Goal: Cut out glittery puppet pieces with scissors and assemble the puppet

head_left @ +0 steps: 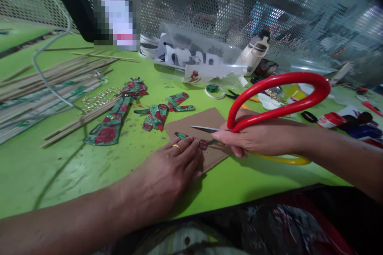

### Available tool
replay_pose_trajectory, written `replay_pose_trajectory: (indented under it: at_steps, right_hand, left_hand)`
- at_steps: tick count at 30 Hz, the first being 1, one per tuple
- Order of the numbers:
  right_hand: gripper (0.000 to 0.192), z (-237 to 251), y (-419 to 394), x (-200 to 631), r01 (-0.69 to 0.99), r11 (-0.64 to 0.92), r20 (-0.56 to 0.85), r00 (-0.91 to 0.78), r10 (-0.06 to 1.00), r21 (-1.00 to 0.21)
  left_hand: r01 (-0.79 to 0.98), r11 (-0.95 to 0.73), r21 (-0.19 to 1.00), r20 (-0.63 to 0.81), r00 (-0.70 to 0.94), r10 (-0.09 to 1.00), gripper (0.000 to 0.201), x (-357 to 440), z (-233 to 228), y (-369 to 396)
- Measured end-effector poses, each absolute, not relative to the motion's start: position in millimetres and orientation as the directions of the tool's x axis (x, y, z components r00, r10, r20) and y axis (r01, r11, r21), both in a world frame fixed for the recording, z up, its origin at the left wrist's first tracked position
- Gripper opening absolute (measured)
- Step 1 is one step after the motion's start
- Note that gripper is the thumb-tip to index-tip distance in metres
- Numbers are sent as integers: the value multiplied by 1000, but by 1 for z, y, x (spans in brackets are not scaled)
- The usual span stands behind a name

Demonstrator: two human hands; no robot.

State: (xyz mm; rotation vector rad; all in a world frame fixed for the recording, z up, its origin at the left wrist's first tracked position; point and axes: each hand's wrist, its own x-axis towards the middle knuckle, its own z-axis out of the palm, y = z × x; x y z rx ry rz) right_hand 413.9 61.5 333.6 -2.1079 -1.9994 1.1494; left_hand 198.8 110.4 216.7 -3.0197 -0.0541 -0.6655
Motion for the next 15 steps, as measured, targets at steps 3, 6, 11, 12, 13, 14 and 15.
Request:
replay_pose_trajectory:
  at_steps: [3, 6, 11, 12, 13, 14, 15]
  right_hand:
    - [54, 335, 65, 412, 887, -214, -539, -46, 841, -409]
    - [62, 336, 68, 411, 909, -215, -585, -38, 810, -357]
    - [65, 331, 71, 411, 905, -247, -605, -14, 796, -346]
    - [65, 330, 71, 411, 901, -246, -603, -21, 797, -357]
    - [65, 329, 71, 412, 896, -241, -596, -31, 802, -372]
    - [64, 329, 71, 411, 892, -234, -584, -41, 811, -387]
    - [62, 329, 70, 411, 888, -228, -571, -46, 820, -400]
  left_hand:
    - [31, -998, -45, 408, 913, 10, 32, 198, 214, 111]
    - [-8, -999, -48, 380, 924, -26, 29, 197, 213, 111]
    - [-22, -996, -88, 414, 909, -57, 28, 196, 219, 110]
    - [-17, -996, -83, 424, 904, -50, 28, 196, 220, 109]
    - [-9, -997, -72, 432, 901, -40, 30, 196, 221, 109]
    - [1, -998, -60, 436, 900, -25, 32, 197, 222, 109]
    - [9, -999, -50, 442, 897, -14, 35, 197, 223, 109]
